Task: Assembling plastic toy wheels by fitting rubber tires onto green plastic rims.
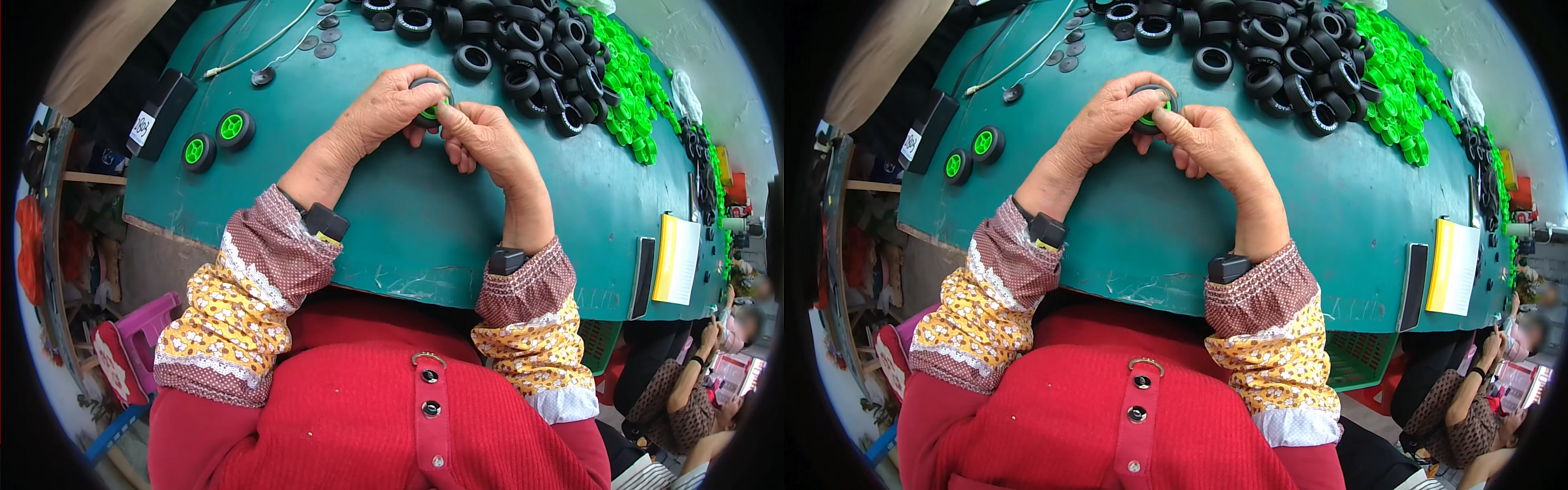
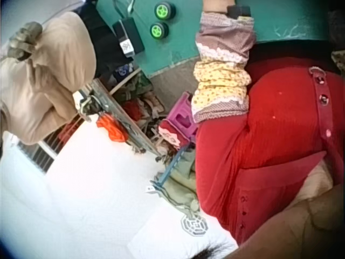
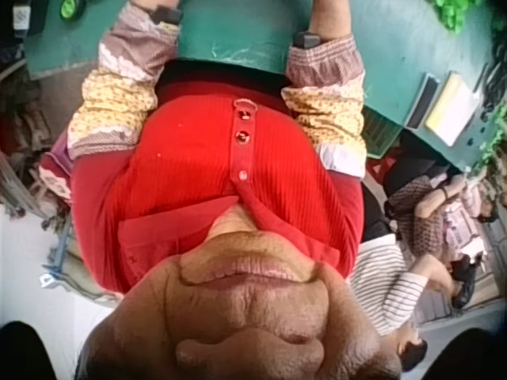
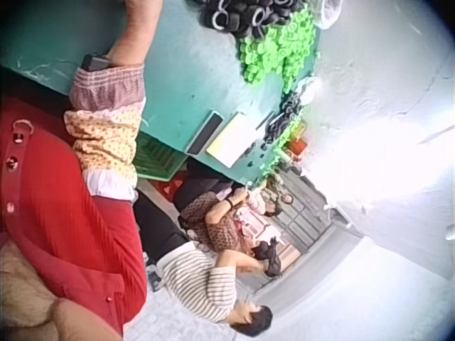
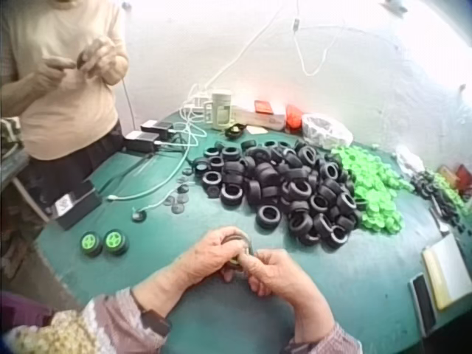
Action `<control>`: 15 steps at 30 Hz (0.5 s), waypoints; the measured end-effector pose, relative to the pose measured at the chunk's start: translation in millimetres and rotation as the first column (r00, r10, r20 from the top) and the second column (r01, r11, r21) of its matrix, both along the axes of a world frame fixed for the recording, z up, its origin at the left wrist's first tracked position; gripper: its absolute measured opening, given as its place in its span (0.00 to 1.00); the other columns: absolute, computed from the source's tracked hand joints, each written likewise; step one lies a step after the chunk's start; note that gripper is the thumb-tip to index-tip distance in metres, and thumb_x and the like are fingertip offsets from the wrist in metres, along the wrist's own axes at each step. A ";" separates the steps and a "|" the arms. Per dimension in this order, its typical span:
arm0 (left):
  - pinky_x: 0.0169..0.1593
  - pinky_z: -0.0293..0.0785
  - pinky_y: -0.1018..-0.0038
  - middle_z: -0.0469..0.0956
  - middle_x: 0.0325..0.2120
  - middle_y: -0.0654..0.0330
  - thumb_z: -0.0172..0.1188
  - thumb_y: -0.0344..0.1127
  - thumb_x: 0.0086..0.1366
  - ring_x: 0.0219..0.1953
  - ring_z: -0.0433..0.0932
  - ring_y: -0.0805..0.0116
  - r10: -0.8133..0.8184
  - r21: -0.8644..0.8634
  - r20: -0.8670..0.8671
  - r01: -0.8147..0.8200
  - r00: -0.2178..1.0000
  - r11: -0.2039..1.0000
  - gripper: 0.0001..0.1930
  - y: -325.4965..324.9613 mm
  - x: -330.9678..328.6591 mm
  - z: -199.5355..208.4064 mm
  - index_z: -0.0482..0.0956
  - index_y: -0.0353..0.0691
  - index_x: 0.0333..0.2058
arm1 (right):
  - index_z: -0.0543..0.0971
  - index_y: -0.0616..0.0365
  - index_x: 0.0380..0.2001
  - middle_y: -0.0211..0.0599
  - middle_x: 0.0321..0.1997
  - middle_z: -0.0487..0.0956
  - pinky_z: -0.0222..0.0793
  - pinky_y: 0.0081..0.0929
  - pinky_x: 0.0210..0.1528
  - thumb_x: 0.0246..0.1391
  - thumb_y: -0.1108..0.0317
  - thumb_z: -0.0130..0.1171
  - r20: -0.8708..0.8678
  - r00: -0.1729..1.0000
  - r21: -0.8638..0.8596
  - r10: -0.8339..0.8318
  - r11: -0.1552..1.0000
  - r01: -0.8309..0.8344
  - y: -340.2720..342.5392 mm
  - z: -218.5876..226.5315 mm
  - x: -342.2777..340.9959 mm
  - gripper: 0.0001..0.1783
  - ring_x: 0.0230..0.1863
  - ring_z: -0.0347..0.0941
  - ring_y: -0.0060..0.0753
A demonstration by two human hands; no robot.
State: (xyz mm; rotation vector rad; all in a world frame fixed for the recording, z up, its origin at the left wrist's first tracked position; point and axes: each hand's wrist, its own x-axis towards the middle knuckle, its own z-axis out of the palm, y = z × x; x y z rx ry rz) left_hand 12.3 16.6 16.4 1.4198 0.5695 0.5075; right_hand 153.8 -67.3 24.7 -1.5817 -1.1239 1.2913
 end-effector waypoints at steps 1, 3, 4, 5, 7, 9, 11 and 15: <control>0.19 0.66 0.85 0.71 0.22 0.64 0.49 0.39 0.58 0.18 0.70 0.78 -0.002 0.001 -0.002 0.002 1.000 1.000 0.12 -0.7 -0.2 0.7 0.71 0.37 0.35 | 0.73 0.59 0.18 0.28 0.11 0.68 0.56 0.12 0.12 0.49 0.47 0.53 0.013 1.000 0.008 0.010 1.000 -0.010 0.0 0.6 -1.0 0.24 0.11 0.62 0.15; 0.19 0.67 0.85 0.71 0.22 0.64 0.49 0.40 0.59 0.17 0.69 0.78 0.052 0.050 -0.024 -0.051 0.998 0.997 0.12 -1.9 -0.3 1.7 0.71 0.38 0.35 | 0.73 0.59 0.18 0.27 0.11 0.68 0.56 0.12 0.12 0.49 0.48 0.54 0.025 1.000 0.015 0.015 1.000 -0.015 -0.4 1.2 -2.0 0.23 0.11 0.62 0.15; 0.19 0.67 0.85 0.71 0.22 0.64 0.49 0.40 0.59 0.17 0.69 0.78 0.049 0.049 -0.025 -0.047 0.998 0.998 0.12 -2.4 0.1 2.6 0.71 0.38 0.35 | 0.73 0.59 0.18 0.27 0.11 0.68 0.55 0.12 0.12 0.48 0.50 0.55 -0.037 0.999 0.032 0.004 0.999 -0.003 -0.1 1.3 -1.7 0.21 0.11 0.62 0.14; 0.19 0.67 0.84 0.71 0.22 0.64 0.49 0.41 0.59 0.17 0.69 0.79 0.051 0.022 0.022 -0.051 0.998 0.998 0.12 -2.7 0.5 3.9 0.71 0.38 0.35 | 0.74 0.59 0.18 0.26 0.11 0.68 0.55 0.11 0.12 0.48 0.51 0.56 -0.099 0.995 0.048 -0.006 0.999 0.011 -0.2 1.1 -1.5 0.20 0.11 0.61 0.14; 0.19 0.67 0.84 0.71 0.22 0.64 0.50 0.42 0.60 0.17 0.69 0.79 0.054 -0.003 0.066 -0.054 0.996 0.999 0.13 -2.5 0.9 3.3 0.71 0.38 0.35 | 0.74 0.59 0.18 0.25 0.11 0.68 0.55 0.11 0.12 0.48 0.53 0.56 -0.103 0.995 0.052 -0.019 0.998 0.024 -0.1 -0.5 -1.8 0.19 0.11 0.61 0.13; 0.19 0.67 0.84 0.70 0.22 0.65 0.50 0.44 0.60 0.17 0.69 0.78 0.047 0.109 0.073 -0.055 0.996 0.993 0.14 -1.4 1.5 -1.0 0.71 0.38 0.35 | 0.74 0.59 0.18 0.25 0.11 0.68 0.55 0.10 0.12 0.48 0.55 0.57 -0.106 0.994 0.057 -0.032 0.998 0.038 0.0 -0.2 -3.5 0.17 0.11 0.61 0.13; 0.19 0.67 0.83 0.70 0.22 0.65 0.50 0.43 0.60 0.17 0.69 0.78 0.061 0.114 0.097 -0.072 0.993 0.991 0.13 -1.6 0.8 0.1 0.71 0.38 0.35 | 0.74 0.58 0.18 0.24 0.11 0.68 0.55 0.10 0.12 0.48 0.57 0.57 -0.159 0.986 0.098 -0.047 0.993 0.064 -0.9 3.3 -7.3 0.16 0.11 0.60 0.11; 0.19 0.66 0.83 0.69 0.21 0.65 0.50 0.41 0.59 0.17 0.68 0.78 0.081 0.108 0.117 -0.093 0.990 0.990 0.12 -5.2 -1.2 6.2 0.72 0.38 0.34 | 0.74 0.58 0.18 0.24 0.11 0.67 0.53 0.10 0.12 0.49 0.58 0.56 -0.100 0.994 0.179 -0.039 0.982 0.057 -3.4 6.5 -10.6 0.15 0.12 0.59 0.11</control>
